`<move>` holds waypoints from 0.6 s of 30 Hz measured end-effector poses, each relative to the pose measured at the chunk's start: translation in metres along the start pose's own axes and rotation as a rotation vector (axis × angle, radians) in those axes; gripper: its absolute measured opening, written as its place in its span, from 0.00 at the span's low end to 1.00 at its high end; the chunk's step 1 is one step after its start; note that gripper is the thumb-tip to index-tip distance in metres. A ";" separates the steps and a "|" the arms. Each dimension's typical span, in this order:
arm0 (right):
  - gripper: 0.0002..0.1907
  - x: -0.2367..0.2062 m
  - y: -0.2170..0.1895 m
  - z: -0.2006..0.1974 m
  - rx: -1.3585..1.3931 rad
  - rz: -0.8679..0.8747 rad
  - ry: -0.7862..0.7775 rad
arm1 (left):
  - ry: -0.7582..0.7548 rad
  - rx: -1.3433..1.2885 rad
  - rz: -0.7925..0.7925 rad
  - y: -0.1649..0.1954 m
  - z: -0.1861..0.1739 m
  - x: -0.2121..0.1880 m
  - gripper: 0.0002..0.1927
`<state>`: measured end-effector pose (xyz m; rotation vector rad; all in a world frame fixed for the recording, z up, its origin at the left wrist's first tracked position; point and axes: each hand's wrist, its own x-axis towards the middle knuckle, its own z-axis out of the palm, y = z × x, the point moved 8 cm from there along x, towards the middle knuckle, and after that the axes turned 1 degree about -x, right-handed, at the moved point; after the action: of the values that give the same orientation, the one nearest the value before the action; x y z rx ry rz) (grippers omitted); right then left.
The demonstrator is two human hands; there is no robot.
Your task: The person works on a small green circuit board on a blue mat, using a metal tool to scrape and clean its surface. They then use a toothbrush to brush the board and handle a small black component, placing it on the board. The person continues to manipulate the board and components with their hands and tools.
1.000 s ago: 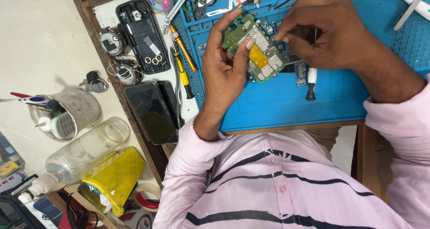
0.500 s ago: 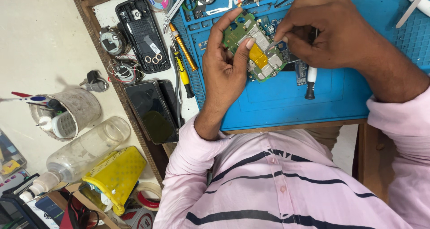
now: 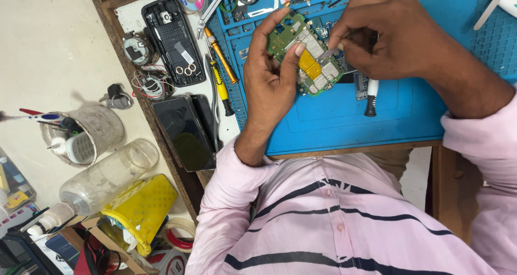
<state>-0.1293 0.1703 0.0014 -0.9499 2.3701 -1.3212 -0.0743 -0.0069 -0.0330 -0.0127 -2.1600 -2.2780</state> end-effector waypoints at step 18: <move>0.10 -0.003 0.001 -0.003 -0.029 -0.011 0.062 | -0.047 -0.038 -0.029 0.000 0.000 0.000 0.22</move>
<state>-0.1292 0.1748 0.0015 -0.9447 2.4406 -1.3423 -0.0745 -0.0067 -0.0325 -0.0355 -2.1530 -2.3577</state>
